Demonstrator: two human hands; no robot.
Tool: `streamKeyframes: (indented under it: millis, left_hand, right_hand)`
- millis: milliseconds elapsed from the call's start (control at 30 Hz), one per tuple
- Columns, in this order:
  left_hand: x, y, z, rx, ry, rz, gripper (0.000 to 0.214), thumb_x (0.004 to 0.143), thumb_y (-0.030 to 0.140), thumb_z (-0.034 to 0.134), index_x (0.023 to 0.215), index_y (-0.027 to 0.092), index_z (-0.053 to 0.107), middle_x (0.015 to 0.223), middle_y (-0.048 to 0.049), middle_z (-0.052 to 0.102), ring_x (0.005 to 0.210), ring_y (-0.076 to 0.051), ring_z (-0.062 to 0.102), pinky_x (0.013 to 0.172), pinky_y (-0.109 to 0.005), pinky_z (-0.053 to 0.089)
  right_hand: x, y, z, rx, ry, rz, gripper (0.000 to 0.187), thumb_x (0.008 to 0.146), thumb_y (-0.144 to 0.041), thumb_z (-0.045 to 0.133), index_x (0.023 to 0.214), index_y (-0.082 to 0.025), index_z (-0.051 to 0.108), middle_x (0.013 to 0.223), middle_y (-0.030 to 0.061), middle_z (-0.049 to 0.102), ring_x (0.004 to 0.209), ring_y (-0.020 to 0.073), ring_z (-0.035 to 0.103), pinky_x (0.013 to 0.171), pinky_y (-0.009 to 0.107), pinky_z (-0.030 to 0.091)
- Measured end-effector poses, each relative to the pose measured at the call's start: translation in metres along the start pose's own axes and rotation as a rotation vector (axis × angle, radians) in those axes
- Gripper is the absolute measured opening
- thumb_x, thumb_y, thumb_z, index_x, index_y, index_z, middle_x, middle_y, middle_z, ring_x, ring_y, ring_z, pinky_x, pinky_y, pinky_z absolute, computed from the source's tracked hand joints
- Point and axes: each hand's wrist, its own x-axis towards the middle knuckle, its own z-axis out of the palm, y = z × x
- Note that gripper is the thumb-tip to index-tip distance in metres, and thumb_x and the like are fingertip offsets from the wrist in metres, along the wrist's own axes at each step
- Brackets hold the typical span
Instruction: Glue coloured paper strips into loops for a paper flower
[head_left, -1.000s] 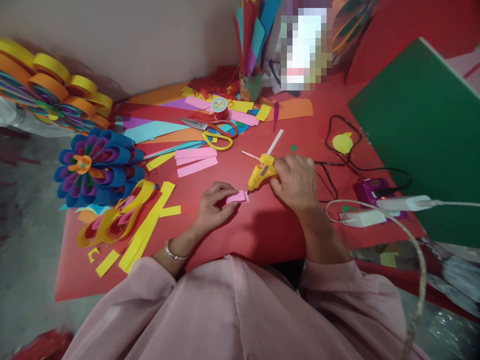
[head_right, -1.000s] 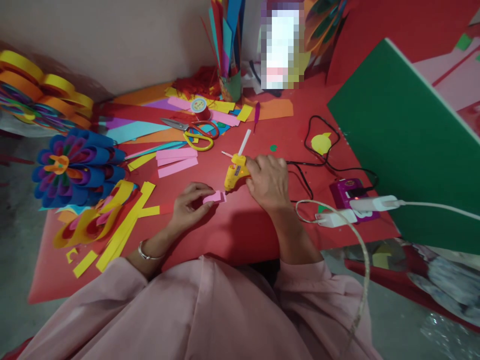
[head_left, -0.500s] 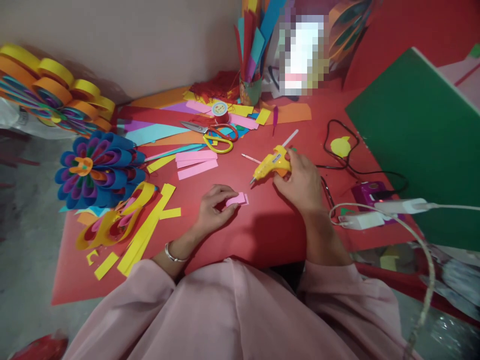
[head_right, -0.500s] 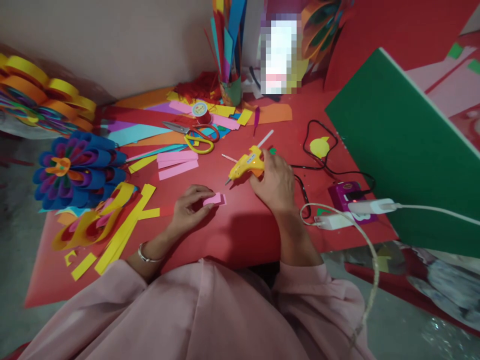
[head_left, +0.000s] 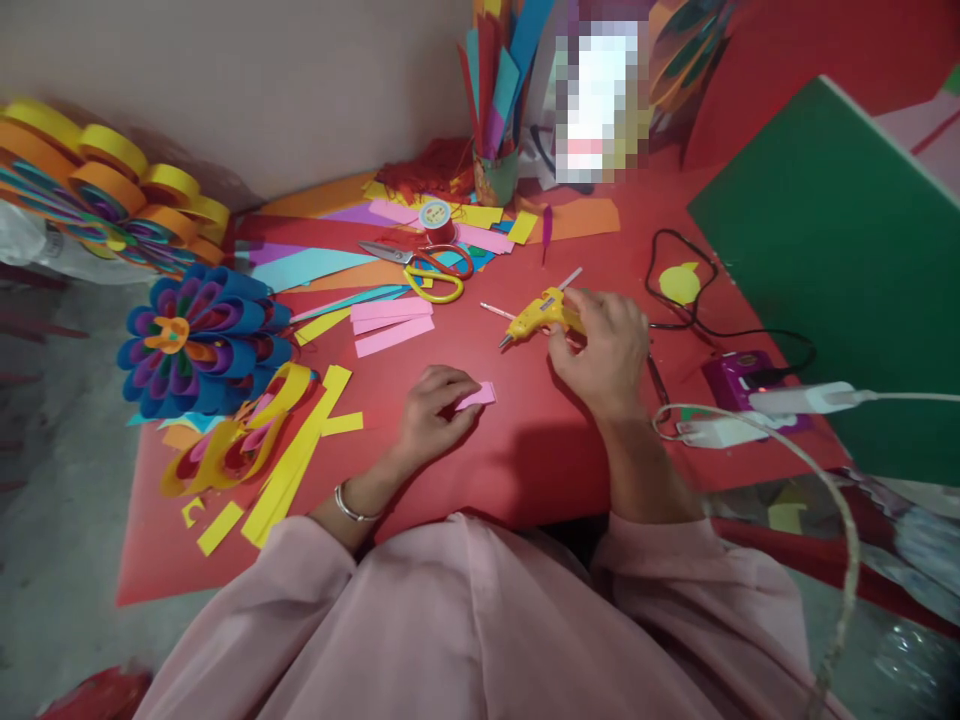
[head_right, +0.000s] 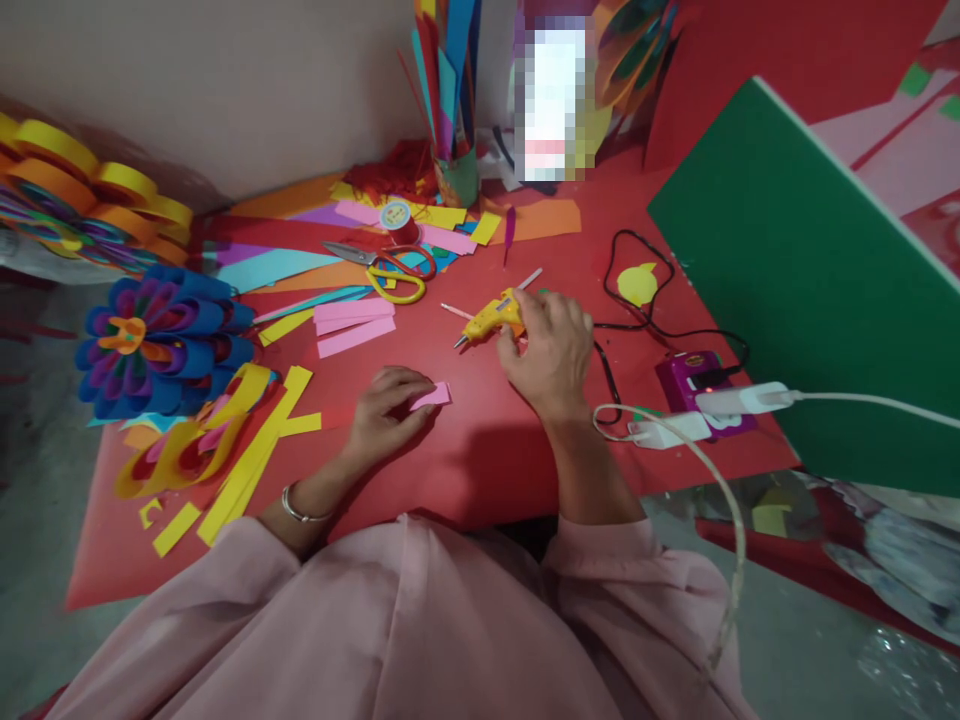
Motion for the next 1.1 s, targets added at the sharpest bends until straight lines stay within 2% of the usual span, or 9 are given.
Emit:
streamKeyframes:
  millis: [100,200,433,633,767,833,933,1000,1100]
  left_hand:
    - [0.0,0.001,0.001,0.016,-0.011,0.005,0.016,0.094,0.035,0.071,0.102,0.023,0.078,0.099,-0.0081,0.077,0.095,-0.022,0.068,0.088,-0.042,0.057]
    - [0.0,0.001,0.001,0.021,-0.007,0.024,0.014,0.093,0.031,0.072,0.102,0.023,0.077,0.098,-0.0075,0.077,0.095,-0.022,0.068,0.088,-0.042,0.057]
    - [-0.001,0.0,0.003,0.04,-0.028,0.017,0.013,0.093,0.032,0.071,0.1,0.023,0.077,0.098,-0.0073,0.077,0.095,-0.021,0.068,0.089,-0.042,0.057]
    - [-0.002,-0.001,0.003,0.041,-0.019,0.016,0.012,0.092,0.028,0.071,0.1,0.023,0.078,0.096,-0.0067,0.077,0.095,-0.022,0.068,0.088,-0.042,0.057]
    - [-0.002,-0.002,0.003,0.033,-0.023,0.023,0.012,0.092,0.028,0.071,0.1,0.023,0.078,0.096,-0.0068,0.077,0.094,-0.021,0.067,0.087,-0.041,0.057]
    - [-0.001,-0.002,0.004,0.032,-0.022,0.02,0.012,0.092,0.028,0.071,0.101,0.022,0.078,0.097,-0.0071,0.077,0.095,-0.022,0.068,0.086,-0.041,0.057]
    - [-0.002,-0.002,0.004,0.025,-0.013,0.028,0.012,0.092,0.027,0.072,0.102,0.023,0.077,0.097,-0.007,0.077,0.095,-0.022,0.067,0.086,-0.041,0.057]
    - [-0.002,-0.003,0.005,0.018,-0.005,0.028,0.013,0.091,0.026,0.072,0.102,0.023,0.077,0.097,-0.0068,0.077,0.095,-0.022,0.067,0.087,-0.041,0.057]
    - [-0.003,-0.003,0.005,0.016,-0.009,0.013,0.014,0.092,0.027,0.072,0.103,0.023,0.077,0.098,-0.0071,0.077,0.097,-0.022,0.067,0.09,-0.042,0.057]
  right_hand:
    - [-0.004,-0.007,0.002,0.099,-0.014,-0.045,0.034,0.098,-0.029,0.051,0.125,-0.023,0.071,0.105,0.0114,0.073,0.101,0.03,0.063,0.092,0.044,0.047]
    - [-0.009,-0.012,0.008,0.166,-0.077,-0.121,0.031,0.1,-0.026,0.049,0.115,-0.024,0.076,0.104,0.0071,0.079,0.098,0.0248,0.069,0.092,0.038,0.049]
    - [-0.016,-0.016,0.016,0.229,-0.299,-0.273,0.029,0.092,-0.02,0.057,0.106,-0.026,0.081,0.105,0.0031,0.083,0.098,0.0213,0.074,0.085,0.033,0.05]
    - [-0.018,-0.019,0.021,0.264,-0.421,-0.264,0.029,0.087,-0.019,0.061,0.104,-0.027,0.083,0.097,0.0014,0.084,0.087,0.0207,0.076,0.076,0.031,0.049]
    - [-0.024,-0.021,0.022,0.357,-0.387,-0.192,0.029,0.087,-0.017,0.06,0.105,-0.025,0.082,0.098,0.0021,0.084,0.085,0.0187,0.075,0.079,0.029,0.052]
    - [-0.035,-0.024,0.02,0.393,-0.313,-0.135,0.029,0.089,-0.017,0.059,0.107,-0.023,0.081,0.102,0.0042,0.083,0.087,0.0186,0.075,0.081,0.029,0.053]
    - [-0.06,-0.032,0.014,0.372,-0.2,-0.07,0.028,0.097,-0.022,0.054,0.108,-0.024,0.08,0.096,0.0054,0.08,0.088,0.0204,0.072,0.083,0.033,0.054]
    - [-0.076,-0.039,0.01,0.326,-0.199,-0.108,0.029,0.099,-0.024,0.052,0.11,-0.023,0.079,0.091,0.0061,0.078,0.087,0.022,0.07,0.082,0.035,0.053]
    - [-0.092,-0.05,0.005,0.224,-0.231,-0.16,0.03,0.098,-0.023,0.054,0.115,-0.021,0.079,0.082,0.0053,0.074,0.081,0.0228,0.067,0.071,0.035,0.049]
